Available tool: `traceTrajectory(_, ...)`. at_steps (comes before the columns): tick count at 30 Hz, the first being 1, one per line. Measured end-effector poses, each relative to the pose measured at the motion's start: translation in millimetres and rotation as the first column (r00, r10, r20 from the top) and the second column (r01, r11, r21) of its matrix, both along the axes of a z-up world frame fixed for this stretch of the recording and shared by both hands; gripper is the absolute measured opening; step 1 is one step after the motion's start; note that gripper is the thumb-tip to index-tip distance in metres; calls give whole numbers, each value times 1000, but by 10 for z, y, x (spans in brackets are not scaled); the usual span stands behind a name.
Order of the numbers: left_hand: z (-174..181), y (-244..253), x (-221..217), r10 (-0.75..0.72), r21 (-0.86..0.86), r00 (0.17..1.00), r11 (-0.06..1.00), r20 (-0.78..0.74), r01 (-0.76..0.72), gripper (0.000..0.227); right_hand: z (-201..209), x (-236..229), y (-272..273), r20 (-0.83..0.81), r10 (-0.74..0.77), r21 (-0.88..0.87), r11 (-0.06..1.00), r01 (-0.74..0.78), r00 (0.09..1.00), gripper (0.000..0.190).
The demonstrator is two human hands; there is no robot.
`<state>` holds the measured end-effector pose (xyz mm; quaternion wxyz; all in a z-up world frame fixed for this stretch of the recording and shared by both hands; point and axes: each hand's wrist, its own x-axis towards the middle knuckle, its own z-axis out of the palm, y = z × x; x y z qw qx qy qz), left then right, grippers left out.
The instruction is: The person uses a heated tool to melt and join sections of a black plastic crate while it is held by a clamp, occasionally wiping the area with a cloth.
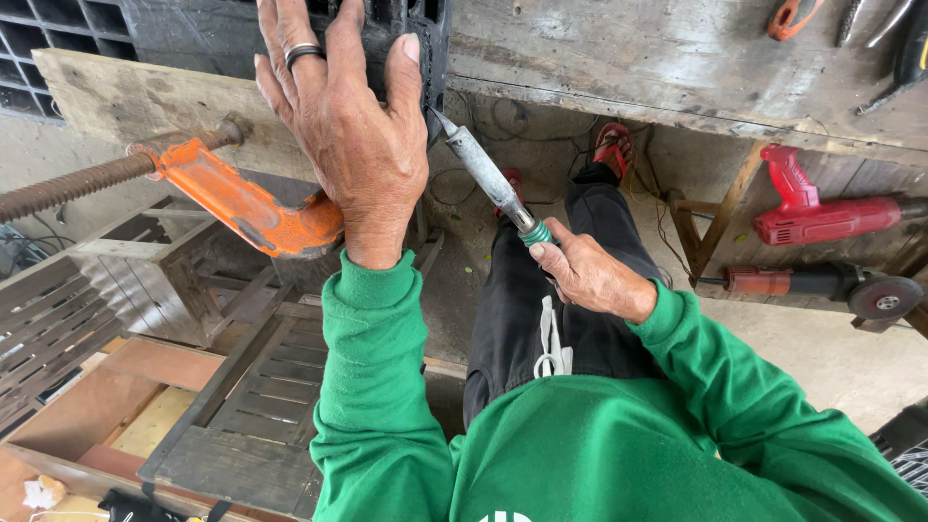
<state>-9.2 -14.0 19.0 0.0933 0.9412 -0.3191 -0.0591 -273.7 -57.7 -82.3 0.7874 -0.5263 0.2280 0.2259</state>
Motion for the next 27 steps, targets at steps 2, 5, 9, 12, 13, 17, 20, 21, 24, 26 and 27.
traceTrajectory(2, 4, -17, 2, 0, -3, 1000, 1000, 1, 0, 45, -10, 2, -11, -18, 2, -10, 1000, -2, 1000, 53)
traceTrajectory(5, -7, 12, 28, -48, -7, 998, 999, 42, 48, 45, -34, 8, 85, -94, -68, -5, 998, 67, 993, 47)
traceTrajectory(9, -37, 80, 26, -58, -33, 998, 998, 23, 59, 43, -3, -95, 447, -193, -307, 40, 947, 320, 932, 39)
traceTrajectory(12, -71, 96, 38, -91, -4, 992, 996, 90, 92, 42, 126, -263, 817, -252, -431, 79, 883, 462, 866, 35)
traceTrajectory(13, -78, 92, 47, -94, -16, 991, 995, 100, 96, 43, 135, -297, 904, -272, -463, 89, 861, 501, 844, 34)
traceTrajectory(17, -87, 95, 45, -118, -50, 987, 991, 110, 124, 43, 79, -274, 1201, -289, -546, 177, 777, 604, 786, 36)
traceTrajectory(20, -86, 87, 46, -134, -61, 982, 988, 130, 143, 44, 40, -174, 1297, -241, -561, 194, 772, 606, 792, 38)
traceTrajectory(21, -84, 84, 54, -140, -59, 980, 987, 139, 149, 45, 39, -140, 1322, -234, -560, 196, 774, 602, 795, 38)
traceTrajectory(24, -86, 82, 71, -153, -49, 977, 986, 146, 161, 45, 49, -81, 1385, -220, -568, 216, 765, 607, 793, 40)
traceTrajectory(26, -85, 88, 72, -165, -47, 976, 984, 141, 173, 44, 51, -59, 1413, -215, -574, 213, 763, 611, 791, 41)
traceTrajectory(27, -80, 97, 71, -165, -47, 976, 984, 142, 173, 43, 52, -47, 1428, -210, -571, 205, 768, 607, 794, 42)
